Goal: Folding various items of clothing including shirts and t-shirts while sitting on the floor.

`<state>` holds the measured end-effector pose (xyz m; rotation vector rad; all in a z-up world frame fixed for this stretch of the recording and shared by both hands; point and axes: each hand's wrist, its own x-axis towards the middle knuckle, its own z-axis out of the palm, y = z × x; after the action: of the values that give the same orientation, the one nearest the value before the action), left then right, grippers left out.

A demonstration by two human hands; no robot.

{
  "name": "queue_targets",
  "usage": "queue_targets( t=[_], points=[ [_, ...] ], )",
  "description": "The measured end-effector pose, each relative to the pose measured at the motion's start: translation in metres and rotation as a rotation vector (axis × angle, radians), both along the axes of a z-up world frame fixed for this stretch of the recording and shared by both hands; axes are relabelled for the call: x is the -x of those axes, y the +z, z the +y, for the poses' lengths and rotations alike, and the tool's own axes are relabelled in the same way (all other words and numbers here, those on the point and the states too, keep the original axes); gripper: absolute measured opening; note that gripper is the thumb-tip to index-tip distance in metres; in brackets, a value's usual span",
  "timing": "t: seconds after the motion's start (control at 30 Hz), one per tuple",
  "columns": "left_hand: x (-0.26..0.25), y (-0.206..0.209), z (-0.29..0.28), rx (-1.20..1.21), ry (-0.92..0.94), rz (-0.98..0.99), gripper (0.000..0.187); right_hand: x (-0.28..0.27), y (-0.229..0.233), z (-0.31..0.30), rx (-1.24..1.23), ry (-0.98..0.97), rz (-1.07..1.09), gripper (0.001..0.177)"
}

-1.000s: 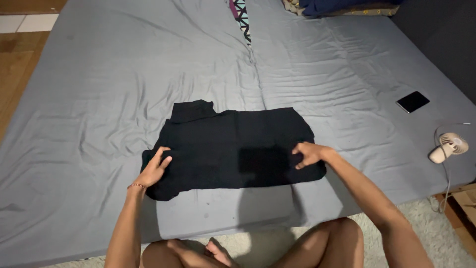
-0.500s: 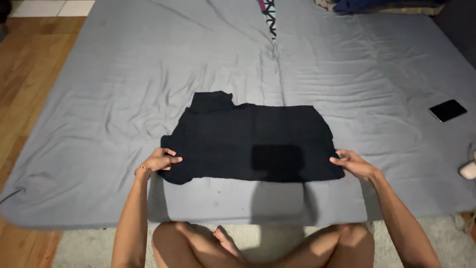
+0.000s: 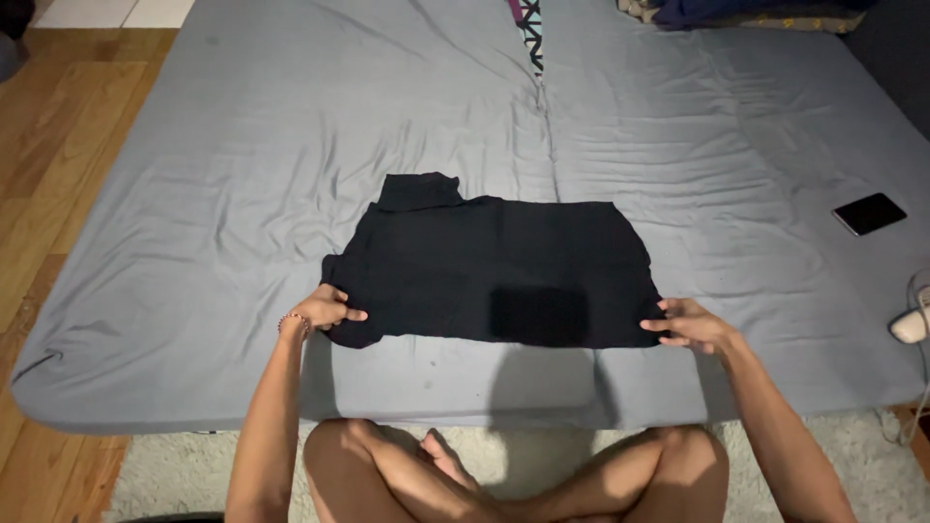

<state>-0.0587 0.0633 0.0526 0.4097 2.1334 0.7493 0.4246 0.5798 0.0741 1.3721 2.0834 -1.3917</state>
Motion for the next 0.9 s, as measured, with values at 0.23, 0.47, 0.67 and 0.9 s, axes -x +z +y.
queue_targets(
  t=[0.23,0.47,0.67,0.9],
  points=[
    [0.009,-0.047,0.000,-0.087,0.025,-0.040,0.045,0.002,-0.044,0.006,0.214,-0.188,0.311,0.071],
    [-0.089,0.017,0.042,-0.074,0.051,0.906,0.054,0.024,-0.051,-0.005,0.102,-0.412,0.368,0.075],
    [-0.070,-0.044,0.051,-0.006,0.134,0.947,0.045,0.029,-0.040,-0.013,0.054,-0.382,0.421,0.052],
    [-0.063,-0.032,-0.030,-0.563,0.201,0.300,0.041,-0.015,0.014,-0.040,0.058,-0.186,0.598,0.042]
  ],
)
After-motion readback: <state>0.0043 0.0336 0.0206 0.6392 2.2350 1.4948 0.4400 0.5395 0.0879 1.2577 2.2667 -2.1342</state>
